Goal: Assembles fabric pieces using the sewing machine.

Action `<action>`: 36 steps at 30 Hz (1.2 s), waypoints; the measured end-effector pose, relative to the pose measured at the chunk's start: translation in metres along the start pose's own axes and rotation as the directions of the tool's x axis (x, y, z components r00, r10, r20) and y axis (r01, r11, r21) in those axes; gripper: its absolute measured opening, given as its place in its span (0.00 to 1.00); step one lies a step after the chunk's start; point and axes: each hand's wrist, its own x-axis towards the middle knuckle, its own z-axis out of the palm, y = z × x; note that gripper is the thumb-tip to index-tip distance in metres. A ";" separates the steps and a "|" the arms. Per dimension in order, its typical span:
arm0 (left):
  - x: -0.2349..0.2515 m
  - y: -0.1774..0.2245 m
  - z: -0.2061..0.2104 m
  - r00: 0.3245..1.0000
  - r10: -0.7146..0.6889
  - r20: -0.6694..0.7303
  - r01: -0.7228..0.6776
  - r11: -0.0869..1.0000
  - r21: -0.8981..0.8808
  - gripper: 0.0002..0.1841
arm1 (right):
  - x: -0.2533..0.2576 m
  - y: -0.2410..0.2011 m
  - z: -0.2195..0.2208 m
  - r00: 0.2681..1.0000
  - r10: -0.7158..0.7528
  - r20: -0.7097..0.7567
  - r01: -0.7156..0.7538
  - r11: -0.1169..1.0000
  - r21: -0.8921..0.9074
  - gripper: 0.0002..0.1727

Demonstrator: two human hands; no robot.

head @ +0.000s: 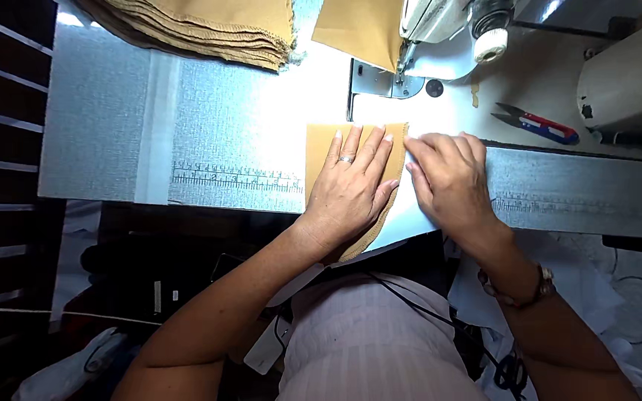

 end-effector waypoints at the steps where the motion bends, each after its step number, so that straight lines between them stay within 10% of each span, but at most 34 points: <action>1: 0.001 -0.002 -0.001 1.000 0.006 -0.002 -0.006 1.000 0.003 0.34 | 0.001 0.002 0.001 1.000 -0.007 0.004 0.007 1.000 0.001 0.20; 25: 0.063 -0.034 -0.008 0.997 -0.042 0.072 0.041 0.999 0.008 0.38 | 0.072 0.047 0.031 0.995 0.012 -0.098 -0.018 0.998 -0.057 0.19; 36: 0.079 -0.043 -0.011 0.994 -0.051 0.092 0.051 0.999 0.001 0.38 | 0.042 0.045 -0.003 0.963 -0.267 -0.025 0.267 0.963 0.035 0.28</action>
